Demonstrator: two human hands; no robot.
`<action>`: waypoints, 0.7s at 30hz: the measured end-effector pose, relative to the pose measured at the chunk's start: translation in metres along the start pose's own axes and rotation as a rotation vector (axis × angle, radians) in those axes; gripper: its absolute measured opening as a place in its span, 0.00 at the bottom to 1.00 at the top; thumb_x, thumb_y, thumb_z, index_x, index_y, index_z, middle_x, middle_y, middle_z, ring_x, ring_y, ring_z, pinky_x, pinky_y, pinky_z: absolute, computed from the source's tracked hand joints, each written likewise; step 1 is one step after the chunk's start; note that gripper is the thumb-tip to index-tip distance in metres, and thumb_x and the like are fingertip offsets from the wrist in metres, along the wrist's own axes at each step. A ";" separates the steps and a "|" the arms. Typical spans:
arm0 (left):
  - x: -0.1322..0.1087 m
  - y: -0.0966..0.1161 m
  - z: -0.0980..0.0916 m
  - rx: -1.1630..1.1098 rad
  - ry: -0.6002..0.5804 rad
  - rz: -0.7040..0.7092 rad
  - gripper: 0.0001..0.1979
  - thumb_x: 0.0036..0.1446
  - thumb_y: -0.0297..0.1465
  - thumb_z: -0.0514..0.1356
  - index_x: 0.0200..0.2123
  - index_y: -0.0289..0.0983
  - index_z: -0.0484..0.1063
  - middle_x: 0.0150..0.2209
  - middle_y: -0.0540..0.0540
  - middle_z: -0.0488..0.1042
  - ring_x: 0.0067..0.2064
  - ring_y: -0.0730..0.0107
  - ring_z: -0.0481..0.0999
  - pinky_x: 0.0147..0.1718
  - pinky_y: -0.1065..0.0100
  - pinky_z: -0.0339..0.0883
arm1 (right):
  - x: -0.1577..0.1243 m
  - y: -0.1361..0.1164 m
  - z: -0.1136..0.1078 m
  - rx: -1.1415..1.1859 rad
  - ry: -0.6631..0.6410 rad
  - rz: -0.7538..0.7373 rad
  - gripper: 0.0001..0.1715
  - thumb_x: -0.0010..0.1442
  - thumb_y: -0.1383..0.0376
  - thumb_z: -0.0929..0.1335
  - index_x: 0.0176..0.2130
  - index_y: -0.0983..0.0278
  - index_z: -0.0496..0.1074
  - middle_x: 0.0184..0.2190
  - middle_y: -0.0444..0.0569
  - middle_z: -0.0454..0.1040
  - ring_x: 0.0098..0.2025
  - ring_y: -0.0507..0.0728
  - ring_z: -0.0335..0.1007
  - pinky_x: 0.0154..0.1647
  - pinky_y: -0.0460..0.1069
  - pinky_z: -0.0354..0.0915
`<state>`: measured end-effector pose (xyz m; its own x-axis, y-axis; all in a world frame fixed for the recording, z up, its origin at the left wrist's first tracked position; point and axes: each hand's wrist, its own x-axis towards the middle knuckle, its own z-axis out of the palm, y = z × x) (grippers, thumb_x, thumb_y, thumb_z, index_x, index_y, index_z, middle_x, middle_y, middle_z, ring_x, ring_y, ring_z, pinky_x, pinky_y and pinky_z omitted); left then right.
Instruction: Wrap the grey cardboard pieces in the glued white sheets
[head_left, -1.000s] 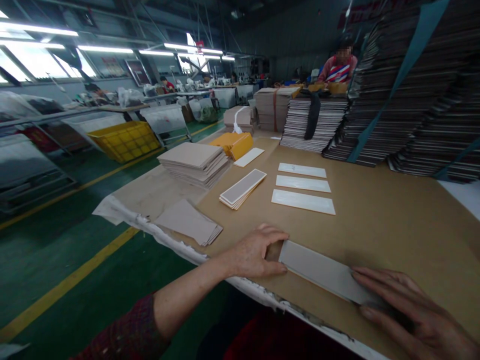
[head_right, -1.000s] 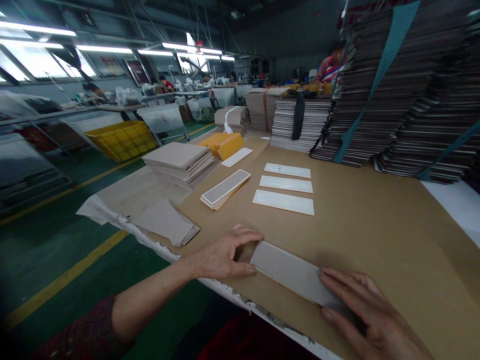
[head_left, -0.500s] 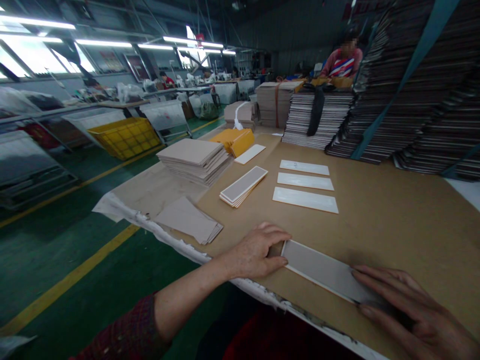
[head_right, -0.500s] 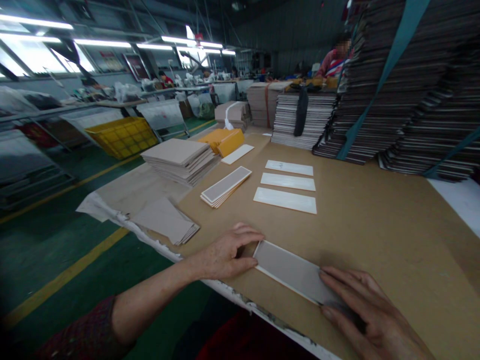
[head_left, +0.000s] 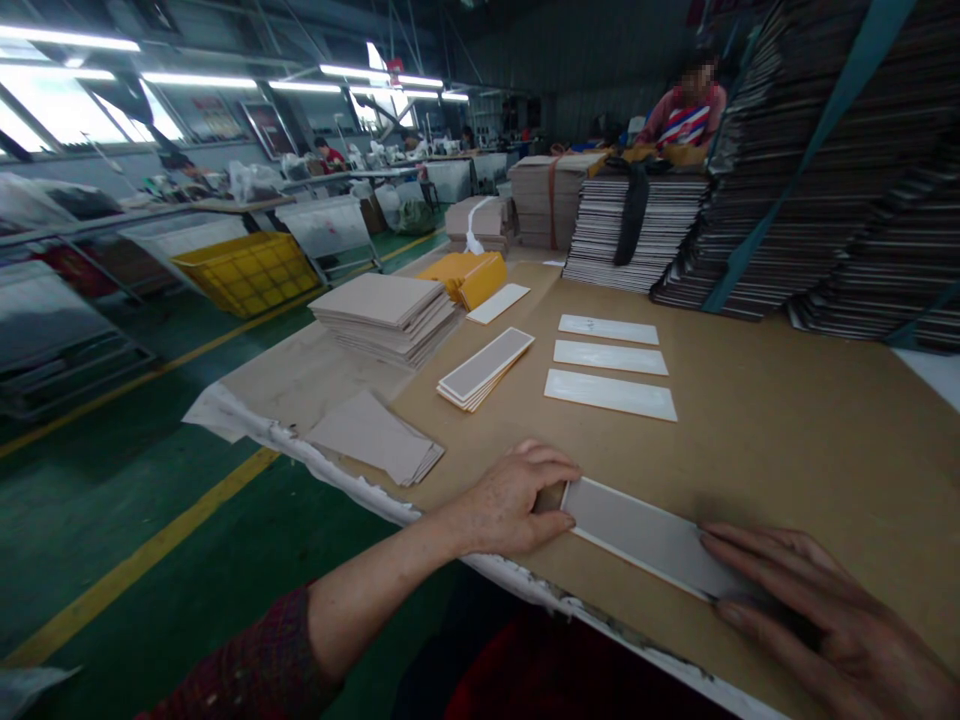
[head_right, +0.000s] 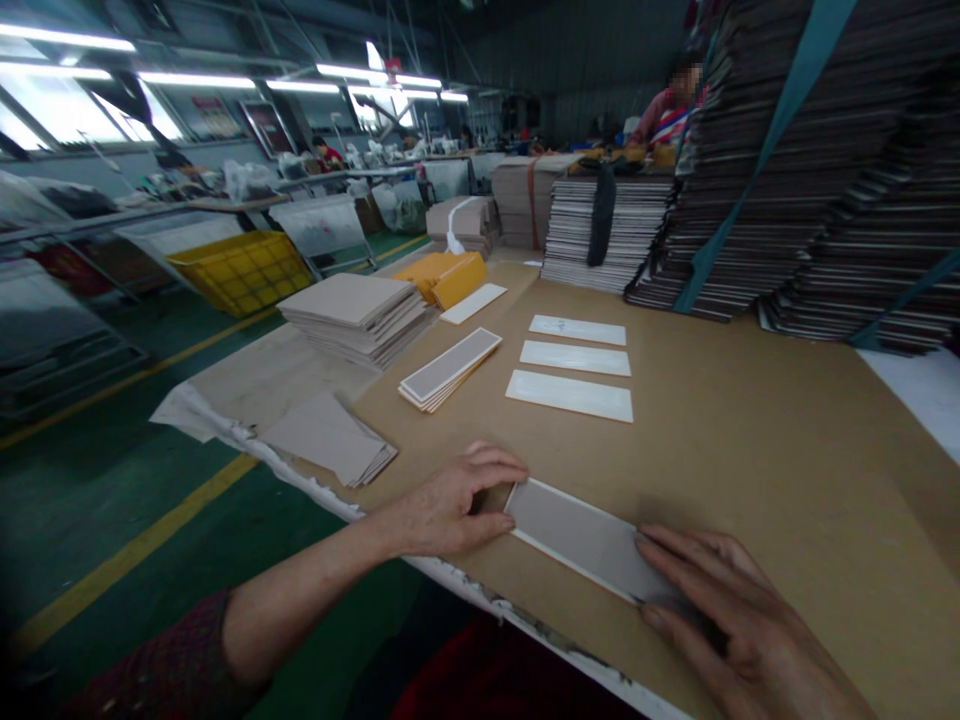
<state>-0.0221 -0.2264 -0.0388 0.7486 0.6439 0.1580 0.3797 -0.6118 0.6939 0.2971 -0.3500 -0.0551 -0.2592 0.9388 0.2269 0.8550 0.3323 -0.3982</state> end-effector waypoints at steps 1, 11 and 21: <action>0.000 0.000 0.000 0.004 -0.002 0.003 0.23 0.54 0.32 0.67 0.53 0.33 0.72 0.52 0.38 0.75 0.54 0.57 0.71 0.58 0.54 0.63 | 0.000 0.001 0.000 0.003 -0.006 0.005 0.24 0.65 0.47 0.66 0.58 0.46 0.70 0.56 0.44 0.74 0.56 0.66 0.69 0.50 0.66 0.75; 0.002 0.001 0.001 -0.014 0.010 -0.038 0.20 0.53 0.28 0.67 0.50 0.35 0.74 0.50 0.40 0.75 0.54 0.57 0.70 0.57 0.55 0.64 | 0.011 -0.015 -0.015 0.086 -0.042 0.060 0.23 0.64 0.50 0.68 0.56 0.50 0.73 0.54 0.47 0.75 0.55 0.64 0.71 0.51 0.62 0.75; 0.003 -0.001 0.002 -0.019 0.019 -0.030 0.18 0.54 0.29 0.65 0.50 0.38 0.73 0.50 0.43 0.75 0.53 0.58 0.69 0.55 0.52 0.66 | 0.003 -0.013 -0.026 0.155 -0.119 0.156 0.20 0.65 0.53 0.68 0.56 0.50 0.73 0.58 0.47 0.72 0.59 0.62 0.67 0.58 0.64 0.70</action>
<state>-0.0194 -0.2249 -0.0402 0.7266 0.6705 0.1500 0.3916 -0.5835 0.7114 0.2970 -0.3537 -0.0260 -0.1878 0.9810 0.0496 0.8120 0.1834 -0.5541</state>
